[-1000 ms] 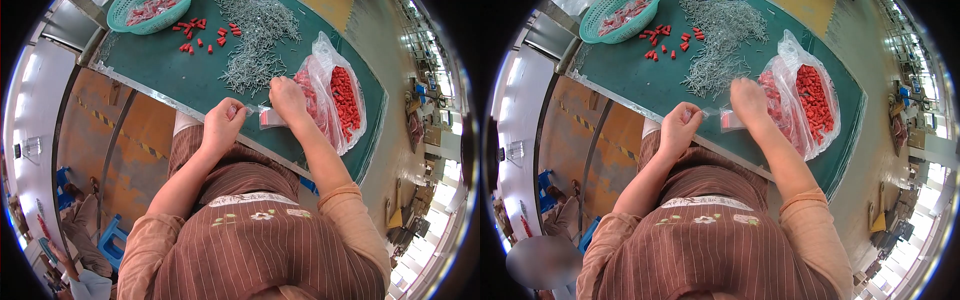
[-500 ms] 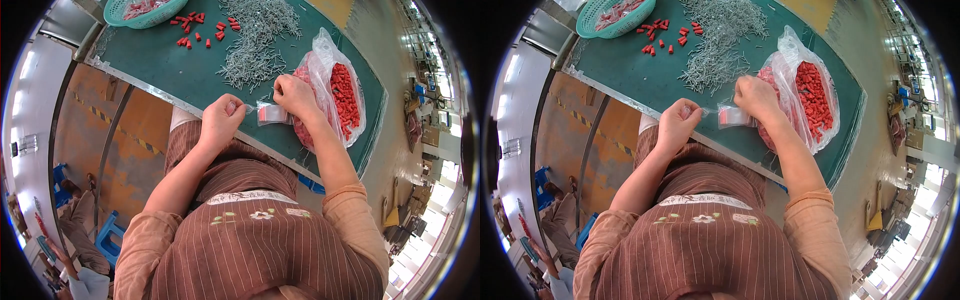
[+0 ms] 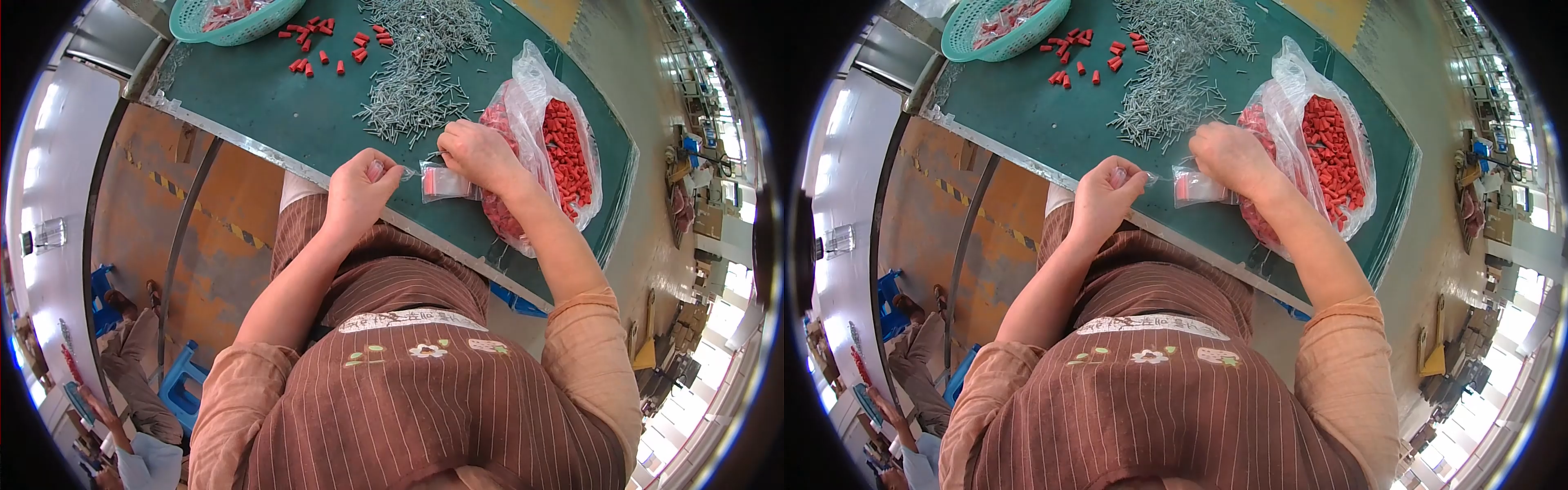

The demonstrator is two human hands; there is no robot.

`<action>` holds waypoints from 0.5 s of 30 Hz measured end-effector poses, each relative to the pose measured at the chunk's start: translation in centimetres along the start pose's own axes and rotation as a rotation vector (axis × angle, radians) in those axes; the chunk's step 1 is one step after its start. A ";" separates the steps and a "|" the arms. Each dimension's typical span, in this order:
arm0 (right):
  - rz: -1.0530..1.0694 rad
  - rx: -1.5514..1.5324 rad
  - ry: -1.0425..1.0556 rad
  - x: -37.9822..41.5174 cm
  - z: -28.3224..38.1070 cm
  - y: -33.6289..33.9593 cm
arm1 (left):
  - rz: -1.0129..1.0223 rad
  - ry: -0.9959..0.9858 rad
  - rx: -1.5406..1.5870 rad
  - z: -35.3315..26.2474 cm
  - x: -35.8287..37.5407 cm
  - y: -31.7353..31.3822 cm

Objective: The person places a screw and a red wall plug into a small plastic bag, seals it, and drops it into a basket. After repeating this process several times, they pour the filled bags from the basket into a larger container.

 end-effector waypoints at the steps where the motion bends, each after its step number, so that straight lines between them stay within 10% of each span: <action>1: 0.007 -0.022 -0.019 0.1 -0.2 0.0 | 0.003 -0.004 -0.016 -0.2 0.0 0.0; 12: -0.095 -1.020 -0.576 2.7 -3.6 0.2 | 0.042 -0.035 -0.157 -1.0 -1.6 -1.6; 15: -0.239 -1.164 -0.365 2.3 -1.8 2.1 | 0.057 -0.049 -0.166 -1.9 -1.9 -2.6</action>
Point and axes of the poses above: each hand's wrist, its own x-axis away from the middle knuckle, its own y-axis out of the back of the hand, z = x × y, the point moved 8 cm from there along -x, towards the middle knuckle, and after that the axes turned 1 degree about -y, right-handed, at the moved point
